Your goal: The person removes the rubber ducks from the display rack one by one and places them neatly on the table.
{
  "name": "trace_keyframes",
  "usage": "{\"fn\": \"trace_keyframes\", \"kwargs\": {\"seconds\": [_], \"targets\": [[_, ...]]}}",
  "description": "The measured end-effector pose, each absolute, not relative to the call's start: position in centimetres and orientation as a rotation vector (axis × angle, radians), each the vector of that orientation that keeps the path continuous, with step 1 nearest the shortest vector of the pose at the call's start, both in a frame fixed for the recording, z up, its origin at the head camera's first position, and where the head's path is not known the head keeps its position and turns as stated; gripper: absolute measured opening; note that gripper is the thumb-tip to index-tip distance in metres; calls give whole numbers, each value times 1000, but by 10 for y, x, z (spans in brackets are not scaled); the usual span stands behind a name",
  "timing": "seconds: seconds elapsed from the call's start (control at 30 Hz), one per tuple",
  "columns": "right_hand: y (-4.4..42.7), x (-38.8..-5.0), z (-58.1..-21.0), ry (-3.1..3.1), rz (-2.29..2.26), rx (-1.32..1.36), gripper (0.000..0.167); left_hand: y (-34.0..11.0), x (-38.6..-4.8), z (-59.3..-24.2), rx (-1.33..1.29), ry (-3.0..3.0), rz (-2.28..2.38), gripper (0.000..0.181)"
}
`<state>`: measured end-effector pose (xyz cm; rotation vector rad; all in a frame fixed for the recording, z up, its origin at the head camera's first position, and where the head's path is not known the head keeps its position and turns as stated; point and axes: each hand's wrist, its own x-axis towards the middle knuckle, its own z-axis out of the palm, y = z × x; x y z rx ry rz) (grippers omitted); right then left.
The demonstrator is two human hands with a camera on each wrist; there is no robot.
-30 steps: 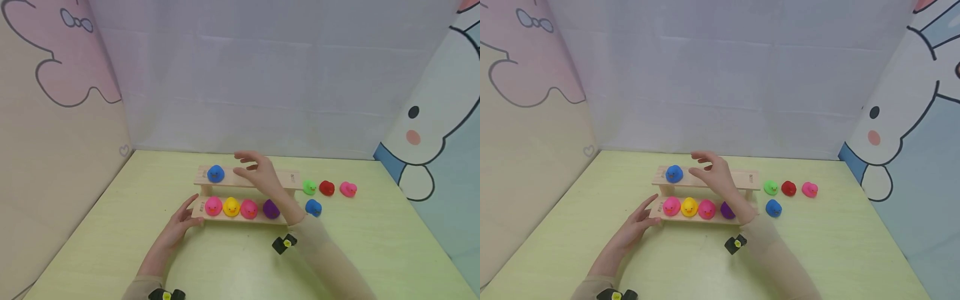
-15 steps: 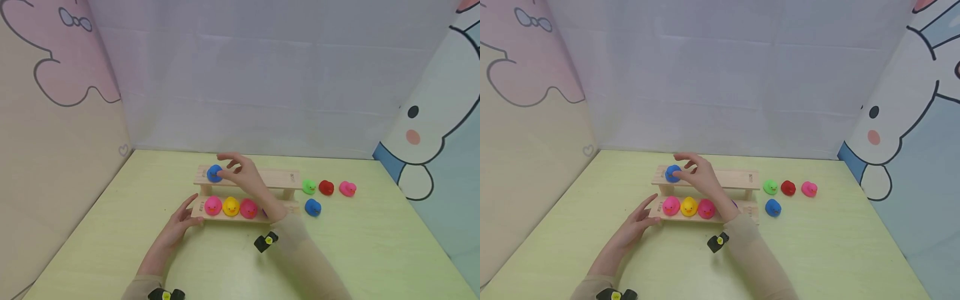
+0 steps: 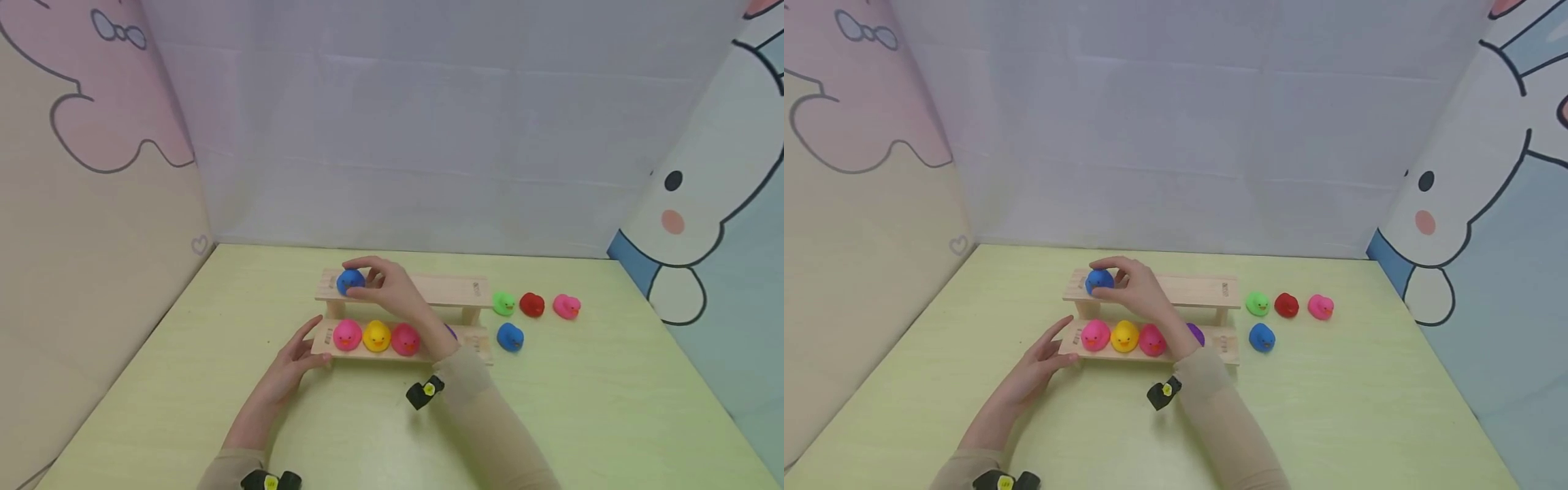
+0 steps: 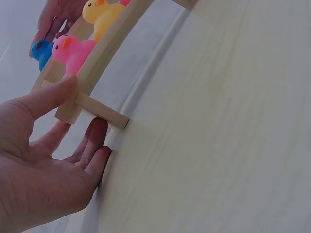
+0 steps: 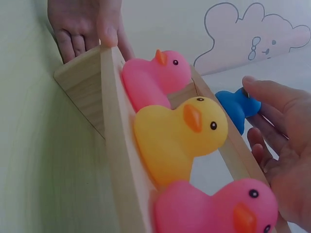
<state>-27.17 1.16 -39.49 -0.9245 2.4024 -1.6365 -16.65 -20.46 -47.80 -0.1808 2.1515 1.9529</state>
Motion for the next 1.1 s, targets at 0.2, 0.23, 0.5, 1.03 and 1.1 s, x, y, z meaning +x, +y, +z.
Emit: {"fn": "trace_keyframes", "kwargs": {"seconds": [0.2,0.23,0.5,1.03,1.1], "targets": [[6,-270,-396,2483,-1591,-916,41,-205,-165,-476,-186,2154,1946,75],[5,-270,-396,2497,-1581,-919,42,-205,-165,-476,-187,2155,1945,75],[6,-269,-397,2517,-1574,-934,41,-205,-164,-475,-176,2150,1953,75],[13,-267,-395,2426,-1636,-912,42,-203,-161,-472,-172,2149,1949,77],[13,-267,-394,2417,-1641,-903,43,-203,-161,-472,-186,2147,1952,76]]}}
